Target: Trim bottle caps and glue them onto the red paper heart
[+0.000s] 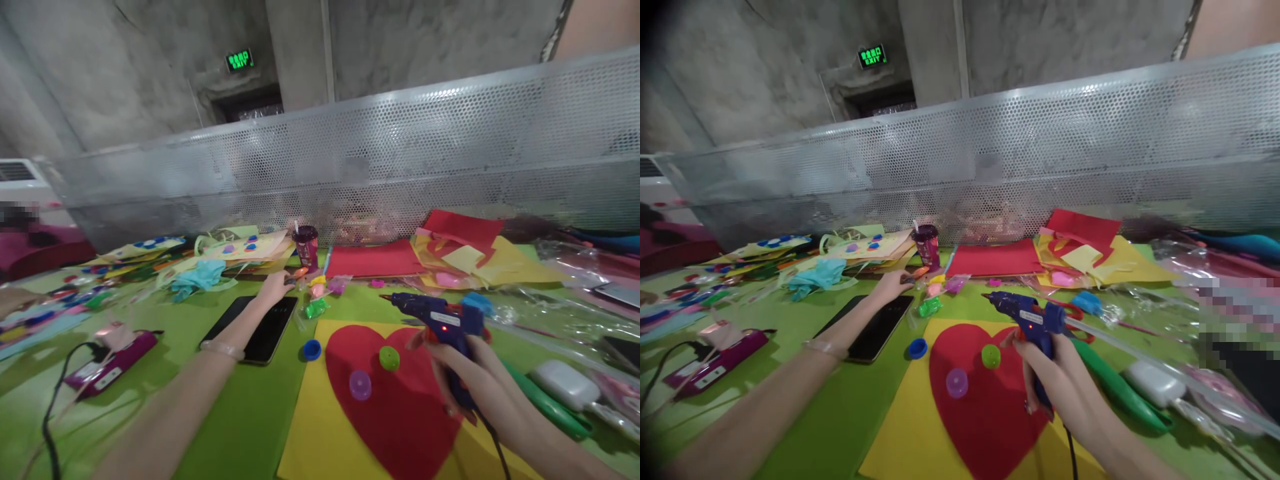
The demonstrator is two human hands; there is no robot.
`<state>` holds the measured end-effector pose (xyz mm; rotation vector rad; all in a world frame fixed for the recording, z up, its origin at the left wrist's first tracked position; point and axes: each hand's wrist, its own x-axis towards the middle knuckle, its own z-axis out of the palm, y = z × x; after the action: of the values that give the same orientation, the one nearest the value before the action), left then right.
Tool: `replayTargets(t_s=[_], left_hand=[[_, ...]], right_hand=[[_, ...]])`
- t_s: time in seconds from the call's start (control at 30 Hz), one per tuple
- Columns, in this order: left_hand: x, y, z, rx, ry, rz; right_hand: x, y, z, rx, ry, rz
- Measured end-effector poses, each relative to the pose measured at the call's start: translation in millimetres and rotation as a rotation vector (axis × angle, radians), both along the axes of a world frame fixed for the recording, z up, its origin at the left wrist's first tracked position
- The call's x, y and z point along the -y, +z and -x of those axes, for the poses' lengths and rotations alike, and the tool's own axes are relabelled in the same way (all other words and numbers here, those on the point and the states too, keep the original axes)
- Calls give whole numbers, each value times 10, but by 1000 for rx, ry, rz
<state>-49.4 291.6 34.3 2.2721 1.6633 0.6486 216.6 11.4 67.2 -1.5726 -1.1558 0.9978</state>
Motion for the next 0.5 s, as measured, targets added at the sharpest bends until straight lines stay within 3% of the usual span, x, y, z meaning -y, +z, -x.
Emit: replayTargets(t_s=[0.1,0.23,0.5], left_hand=[[14,47,46,182,12,108],[186,225,178,495,-29,281],[970,440,178,1106,-240,666]], right_hand=[[-9,10,6,15,1,9],[5,12,14,17,-21,-15],[-2,-34,-41,69,9,-48]])
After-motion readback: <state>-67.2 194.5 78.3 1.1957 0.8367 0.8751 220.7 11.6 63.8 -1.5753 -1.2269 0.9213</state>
